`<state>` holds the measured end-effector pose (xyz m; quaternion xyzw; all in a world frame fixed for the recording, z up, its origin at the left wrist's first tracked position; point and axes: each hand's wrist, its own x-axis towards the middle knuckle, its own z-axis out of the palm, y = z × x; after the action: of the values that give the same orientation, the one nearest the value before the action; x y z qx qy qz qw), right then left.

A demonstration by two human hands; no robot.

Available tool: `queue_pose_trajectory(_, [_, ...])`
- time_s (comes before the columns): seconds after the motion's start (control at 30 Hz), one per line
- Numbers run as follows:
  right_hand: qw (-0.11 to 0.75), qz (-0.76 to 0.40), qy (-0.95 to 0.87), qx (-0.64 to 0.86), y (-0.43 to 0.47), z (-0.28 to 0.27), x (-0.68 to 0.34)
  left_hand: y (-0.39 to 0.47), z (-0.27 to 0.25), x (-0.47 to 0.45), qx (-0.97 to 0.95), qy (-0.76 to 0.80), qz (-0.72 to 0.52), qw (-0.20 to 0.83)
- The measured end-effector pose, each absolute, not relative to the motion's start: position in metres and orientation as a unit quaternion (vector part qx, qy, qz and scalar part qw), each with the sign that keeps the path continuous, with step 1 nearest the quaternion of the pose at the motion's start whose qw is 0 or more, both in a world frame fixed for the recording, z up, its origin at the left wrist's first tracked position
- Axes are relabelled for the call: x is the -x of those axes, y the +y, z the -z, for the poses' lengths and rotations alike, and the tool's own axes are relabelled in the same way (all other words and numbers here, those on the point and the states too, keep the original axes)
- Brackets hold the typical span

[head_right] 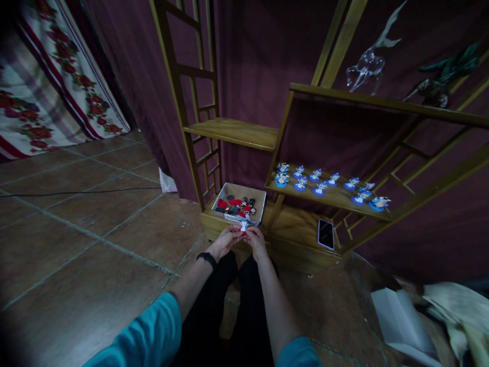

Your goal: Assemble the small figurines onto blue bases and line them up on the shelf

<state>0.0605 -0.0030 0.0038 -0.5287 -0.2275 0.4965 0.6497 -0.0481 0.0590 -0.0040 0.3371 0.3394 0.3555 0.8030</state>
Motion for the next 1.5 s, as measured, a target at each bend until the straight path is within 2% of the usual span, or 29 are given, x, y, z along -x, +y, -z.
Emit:
queue_pose_trajectory(0.53, [0.653, -0.470, -0.245, 0.541, -0.005, -0.008, -0.058, 0.059, 0.002, 0.048, -0.328, 0.329, -0.365, 0.806])
queue_pose_trajectory(1.1, [0.643, -0.464, -0.240, 0.560, 0.000, 0.001, -0.054, 0.048, 0.007, 0.031, -0.504, 0.407, -0.485, 0.587])
queue_pose_trajectory(1.5, [0.660, -0.449, -0.227, 0.557, 0.001, 0.004, -0.054, 0.050, 0.011, 0.032, -0.481, 0.385, -0.469, 0.632])
